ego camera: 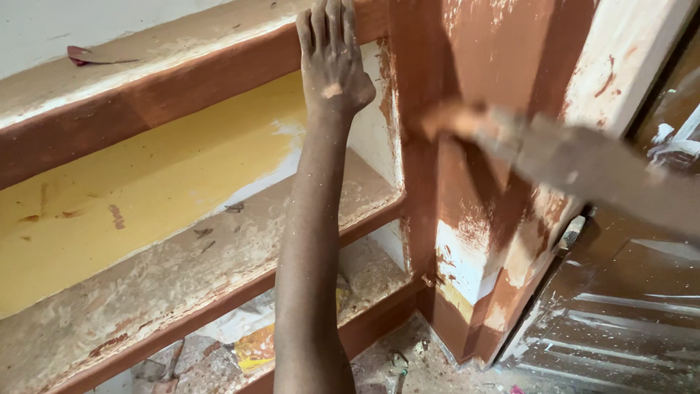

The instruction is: The person paints a wooden door frame and adjacent shelf with brown paint using a brush. They repeatedly dip the brush into a bucket on the floor to reload paint and continue applying it to the vertical frame and horizontal shelf surfaces.

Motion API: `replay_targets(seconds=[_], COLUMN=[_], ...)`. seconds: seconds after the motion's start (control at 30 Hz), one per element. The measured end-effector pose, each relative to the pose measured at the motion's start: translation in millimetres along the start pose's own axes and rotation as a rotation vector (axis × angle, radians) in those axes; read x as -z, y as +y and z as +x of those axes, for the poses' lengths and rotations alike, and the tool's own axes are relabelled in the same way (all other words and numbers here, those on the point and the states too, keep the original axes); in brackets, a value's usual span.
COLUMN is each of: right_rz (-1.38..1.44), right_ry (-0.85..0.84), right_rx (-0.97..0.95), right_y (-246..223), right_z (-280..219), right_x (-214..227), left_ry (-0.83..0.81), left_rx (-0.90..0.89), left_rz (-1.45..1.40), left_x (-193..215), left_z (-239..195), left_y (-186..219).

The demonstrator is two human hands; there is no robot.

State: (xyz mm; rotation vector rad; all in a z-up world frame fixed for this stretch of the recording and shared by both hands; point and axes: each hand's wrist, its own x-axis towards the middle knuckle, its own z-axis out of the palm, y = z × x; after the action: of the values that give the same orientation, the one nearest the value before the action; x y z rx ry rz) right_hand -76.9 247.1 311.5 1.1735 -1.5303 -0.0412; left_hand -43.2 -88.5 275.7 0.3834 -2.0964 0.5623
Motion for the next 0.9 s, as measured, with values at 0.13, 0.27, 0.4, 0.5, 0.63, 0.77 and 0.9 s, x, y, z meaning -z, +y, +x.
replay_targets(seconds=[0.13,0.27,0.4,0.5,0.63,0.77,0.9], right_rz=[-0.022,0.058,0.415,0.599,0.291,0.422,0.378], right_ry=[-0.013,-0.253,-0.746,-0.838,-0.927,-0.756,-0.187], right_rx=[-0.024,-0.064,-0.205,-0.099,0.169,-0.112,-0.092], right_y=[15.5,11.2,-15.6,-46.6,-42.3,3.8,43.9], right_z=[0.3,1.3,-4.7,-29.4,-40.7,-10.9,12.0], right_x=[2.7,2.6,-2.2,-4.6,-14.9,-11.0,0.6], left_ry=[-0.003,-0.027,-0.016,-0.017,-0.018,-0.047,-0.077], left_rx=[0.015,0.029,0.032,0.045,0.057,0.085,0.117], left_rz=[-0.091,-0.065,-0.018,-0.015,-0.002,0.023,0.062], left_x=[4.3,9.7,9.2,9.4,10.1,11.0,16.1], left_z=[-0.8,1.2,0.1,0.7,2.2,3.5,4.8], left_y=[2.1,3.6,5.2,8.0,11.6,14.1,19.2])
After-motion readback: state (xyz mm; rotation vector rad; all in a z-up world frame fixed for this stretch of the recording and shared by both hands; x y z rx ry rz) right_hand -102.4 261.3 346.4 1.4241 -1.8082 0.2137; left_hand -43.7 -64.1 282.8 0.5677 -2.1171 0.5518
